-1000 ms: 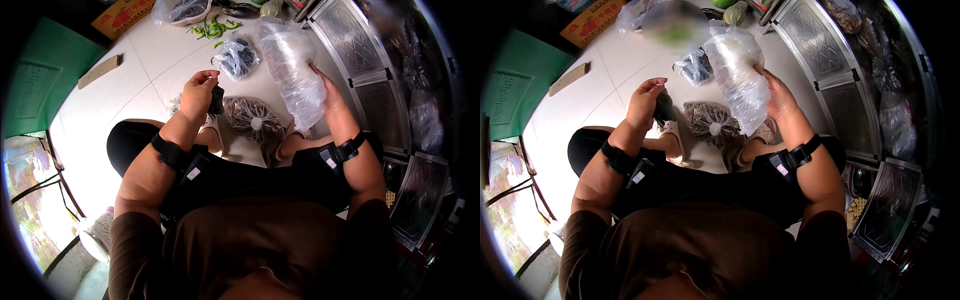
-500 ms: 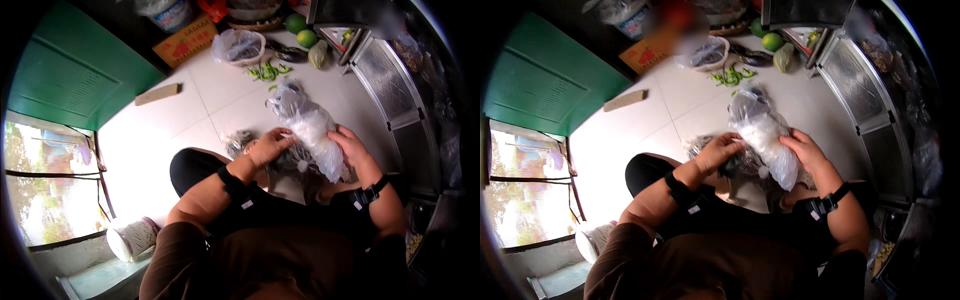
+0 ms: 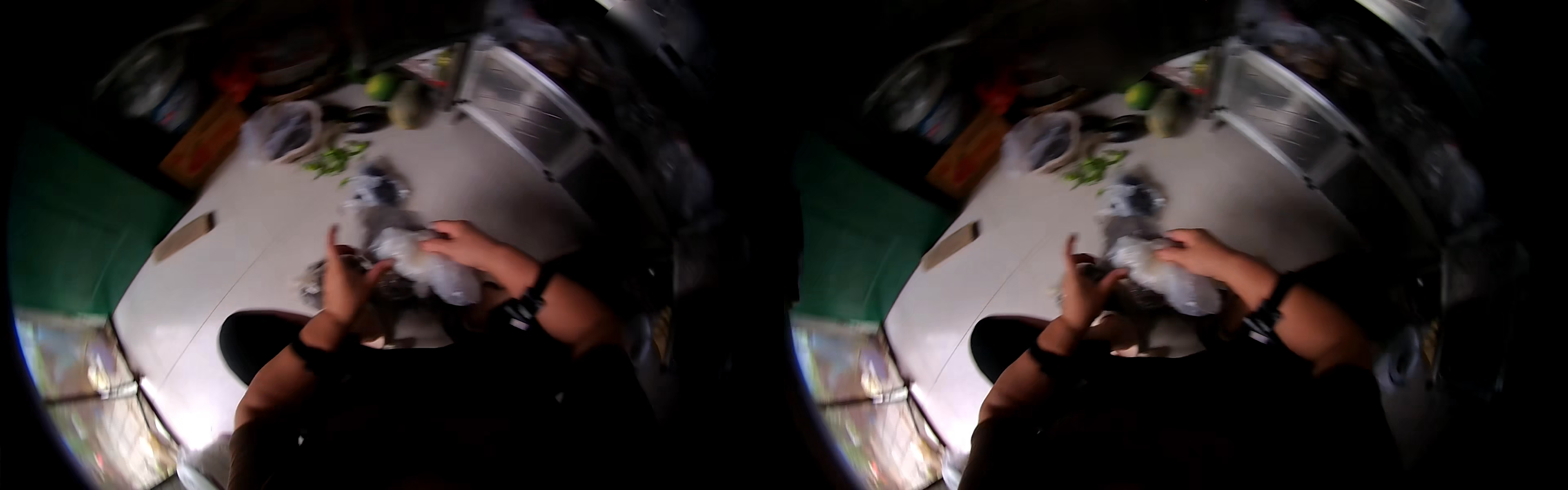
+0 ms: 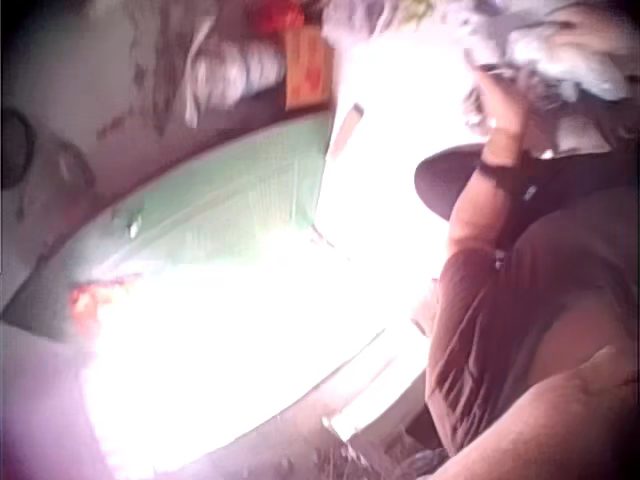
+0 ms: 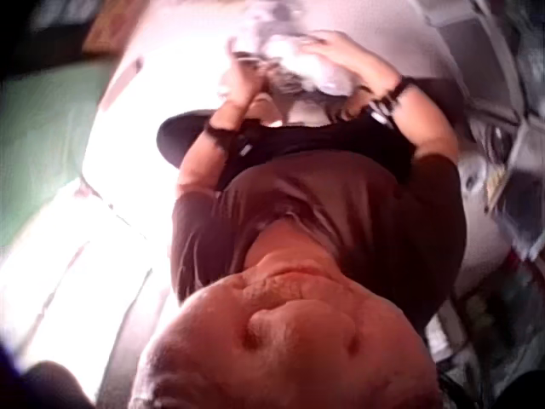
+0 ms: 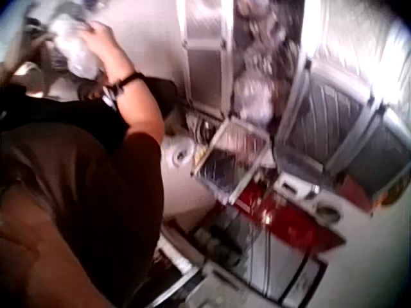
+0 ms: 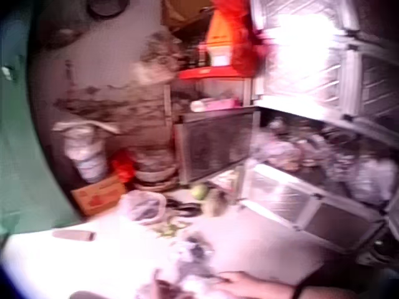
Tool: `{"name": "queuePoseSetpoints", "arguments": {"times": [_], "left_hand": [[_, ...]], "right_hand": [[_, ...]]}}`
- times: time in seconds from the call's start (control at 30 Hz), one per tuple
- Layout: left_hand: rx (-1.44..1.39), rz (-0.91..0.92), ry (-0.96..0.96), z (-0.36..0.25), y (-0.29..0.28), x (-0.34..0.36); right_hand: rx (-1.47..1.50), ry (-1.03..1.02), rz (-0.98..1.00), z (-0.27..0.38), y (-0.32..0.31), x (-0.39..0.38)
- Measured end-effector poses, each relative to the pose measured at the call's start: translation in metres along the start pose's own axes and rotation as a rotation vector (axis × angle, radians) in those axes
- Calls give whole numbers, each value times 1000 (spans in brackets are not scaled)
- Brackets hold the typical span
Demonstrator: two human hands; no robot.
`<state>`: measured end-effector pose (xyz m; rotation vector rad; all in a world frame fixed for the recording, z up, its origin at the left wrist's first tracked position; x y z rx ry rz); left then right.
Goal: The person organizes various bagged food items into a metal storage cabinet, placing individual bags onto the shelves and checking the contents of one bag.
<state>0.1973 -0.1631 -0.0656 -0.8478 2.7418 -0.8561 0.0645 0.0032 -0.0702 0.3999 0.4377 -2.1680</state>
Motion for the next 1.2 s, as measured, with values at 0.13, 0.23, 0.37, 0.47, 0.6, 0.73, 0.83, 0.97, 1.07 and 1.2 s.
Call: {"name": "queuePoseSetpoints", "arguments": {"times": [0.13,0.23,0.37,0.47,0.6,0.73,0.83,0.97,1.07,1.2], "left_hand": [[180,148,403,-44,1,0],[199,416,419,-45,16,-10],[267,712,355,-37,30,-19],[127,696,396,-18,40,-19],[124,686,358,-16,47,-15],[38,716,423,-23,54,-19],[60,733,341,-25,53,-24],[114,786,309,-22,56,-24],[74,689,217,-23,51,-22],[159,716,147,-21,45,-18]], "right_hand": [[-365,-364,11,-17,-2,-1],[-450,-335,161,-11,13,-12],[-626,-337,243,-7,21,-17],[-638,-325,224,-14,28,-5],[-538,-267,48,-8,18,-20],[-438,-286,29,-8,11,-29],[-437,-371,93,-12,15,-28],[-433,-320,117,-17,18,-27],[-388,-337,67,-15,15,-24],[-399,-337,97,-25,14,-20]]}}
Point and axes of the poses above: each hand's wrist, its own x-axis towards the middle knuckle, its own y-axis out of the palm, z = x × y, the point moved 3 cm from there along x, towards the middle knuckle, and after that the axes turned 2 degrees about x, right-handed, at the moved point
